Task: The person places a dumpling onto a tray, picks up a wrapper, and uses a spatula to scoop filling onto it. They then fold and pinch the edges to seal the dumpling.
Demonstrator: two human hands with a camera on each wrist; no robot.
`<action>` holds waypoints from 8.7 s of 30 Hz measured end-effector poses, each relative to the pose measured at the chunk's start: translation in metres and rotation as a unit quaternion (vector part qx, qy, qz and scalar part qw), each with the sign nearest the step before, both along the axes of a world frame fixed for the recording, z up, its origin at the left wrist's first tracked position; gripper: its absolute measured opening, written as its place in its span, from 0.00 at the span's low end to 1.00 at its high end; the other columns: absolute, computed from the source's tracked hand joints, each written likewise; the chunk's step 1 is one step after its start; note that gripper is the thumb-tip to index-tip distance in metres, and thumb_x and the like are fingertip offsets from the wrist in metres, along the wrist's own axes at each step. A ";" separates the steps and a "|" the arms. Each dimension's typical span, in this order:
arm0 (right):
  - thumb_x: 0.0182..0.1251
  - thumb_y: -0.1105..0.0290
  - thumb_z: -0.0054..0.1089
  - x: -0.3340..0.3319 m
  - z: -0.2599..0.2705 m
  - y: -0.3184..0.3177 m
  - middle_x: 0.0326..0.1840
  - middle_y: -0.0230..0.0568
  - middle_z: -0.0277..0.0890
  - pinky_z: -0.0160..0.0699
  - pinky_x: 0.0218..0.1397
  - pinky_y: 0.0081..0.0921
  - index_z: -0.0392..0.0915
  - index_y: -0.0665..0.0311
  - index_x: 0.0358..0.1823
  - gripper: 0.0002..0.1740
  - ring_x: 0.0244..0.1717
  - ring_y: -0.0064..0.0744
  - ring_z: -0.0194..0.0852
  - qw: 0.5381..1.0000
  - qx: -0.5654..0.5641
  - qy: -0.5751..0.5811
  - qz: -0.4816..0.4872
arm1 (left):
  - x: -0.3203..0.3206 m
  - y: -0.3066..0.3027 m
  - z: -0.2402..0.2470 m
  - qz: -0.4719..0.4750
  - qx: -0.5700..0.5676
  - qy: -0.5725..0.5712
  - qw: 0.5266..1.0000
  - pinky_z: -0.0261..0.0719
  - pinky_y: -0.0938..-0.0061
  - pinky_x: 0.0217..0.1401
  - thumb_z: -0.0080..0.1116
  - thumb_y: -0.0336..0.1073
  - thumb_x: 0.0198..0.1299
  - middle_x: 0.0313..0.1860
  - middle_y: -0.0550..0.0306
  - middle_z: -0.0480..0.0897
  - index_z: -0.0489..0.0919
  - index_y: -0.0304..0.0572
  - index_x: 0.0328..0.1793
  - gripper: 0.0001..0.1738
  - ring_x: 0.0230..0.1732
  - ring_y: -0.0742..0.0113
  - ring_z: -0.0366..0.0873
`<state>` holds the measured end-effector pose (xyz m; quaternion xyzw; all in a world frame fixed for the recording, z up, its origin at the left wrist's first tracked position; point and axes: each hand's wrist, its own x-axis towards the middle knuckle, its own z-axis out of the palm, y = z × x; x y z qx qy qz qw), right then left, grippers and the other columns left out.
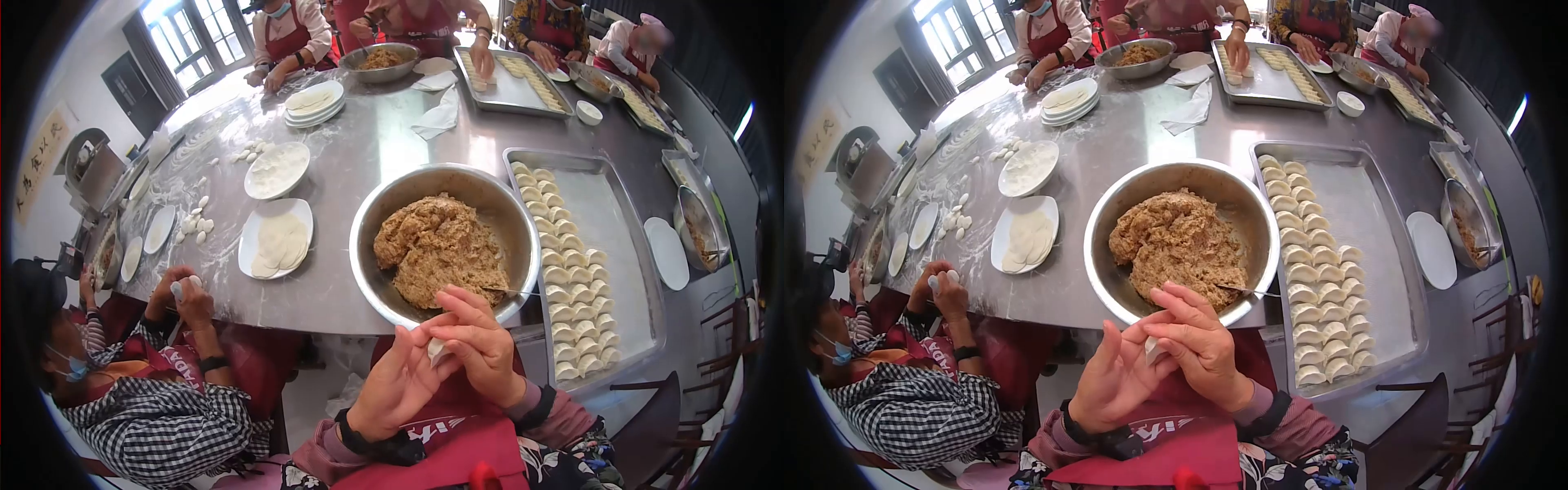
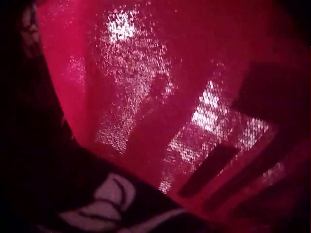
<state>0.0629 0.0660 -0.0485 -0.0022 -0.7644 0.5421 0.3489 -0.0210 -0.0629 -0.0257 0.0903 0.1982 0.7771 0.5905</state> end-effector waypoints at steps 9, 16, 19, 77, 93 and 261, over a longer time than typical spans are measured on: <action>0.64 0.64 0.58 0.004 0.007 0.001 0.63 0.52 0.69 0.65 0.65 0.36 0.81 0.66 0.50 0.17 0.68 0.51 0.60 0.991 0.105 0.018 -0.079 | 0.003 0.001 0.002 0.023 0.010 -0.007 1.000 0.59 0.65 0.71 0.37 0.63 0.67 0.67 0.51 0.65 0.55 0.32 0.72 0.42 0.68 0.63 0.63; 0.61 0.63 0.62 0.006 0.004 0.001 0.65 0.52 0.68 0.62 0.67 0.40 0.81 0.66 0.50 0.19 0.68 0.52 0.59 0.994 0.087 0.008 -0.066 | 0.004 -0.001 -0.001 0.035 -0.014 -0.002 0.999 0.61 0.63 0.71 0.38 0.67 0.64 0.67 0.48 0.66 0.55 0.33 0.72 0.46 0.67 0.59 0.65; 0.48 0.63 0.72 0.007 0.009 0.001 0.65 0.51 0.67 0.59 0.69 0.42 0.81 0.63 0.49 0.25 0.68 0.54 0.59 0.988 0.109 -0.045 -0.099 | -0.001 -0.002 -0.002 0.037 -0.018 0.004 0.999 0.63 0.64 0.68 0.38 0.67 0.64 0.67 0.48 0.66 0.56 0.34 0.73 0.45 0.65 0.59 0.66; 0.60 0.68 0.60 0.015 0.007 -0.003 0.69 0.51 0.62 0.52 0.71 0.42 0.83 0.53 0.51 0.16 0.72 0.53 0.51 0.983 0.170 -0.068 -0.023 | -0.006 -0.001 -0.008 -0.078 -0.038 0.077 0.993 0.63 0.69 0.68 0.39 0.70 0.61 0.69 0.51 0.64 0.51 0.31 0.74 0.50 0.68 0.64 0.63; 0.46 0.76 0.71 0.022 0.017 0.001 0.67 0.47 0.65 0.60 0.68 0.41 0.84 0.59 0.40 0.16 0.71 0.50 0.53 0.994 0.098 -0.045 -0.002 | -0.005 -0.002 -0.005 -0.075 -0.009 0.021 0.997 0.66 0.70 0.66 0.38 0.62 0.68 0.64 0.52 0.68 0.56 0.34 0.72 0.41 0.64 0.66 0.67; 0.46 0.75 0.68 0.027 -0.096 0.039 0.56 0.43 0.76 0.72 0.59 0.30 0.71 0.67 0.57 0.32 0.56 0.36 0.75 0.963 0.039 -0.191 -0.186 | -0.117 -0.008 -0.124 0.353 -0.189 0.363 0.841 0.68 0.86 0.24 0.52 0.32 0.66 0.34 0.59 0.82 0.76 0.37 0.51 0.11 0.23 0.81 0.71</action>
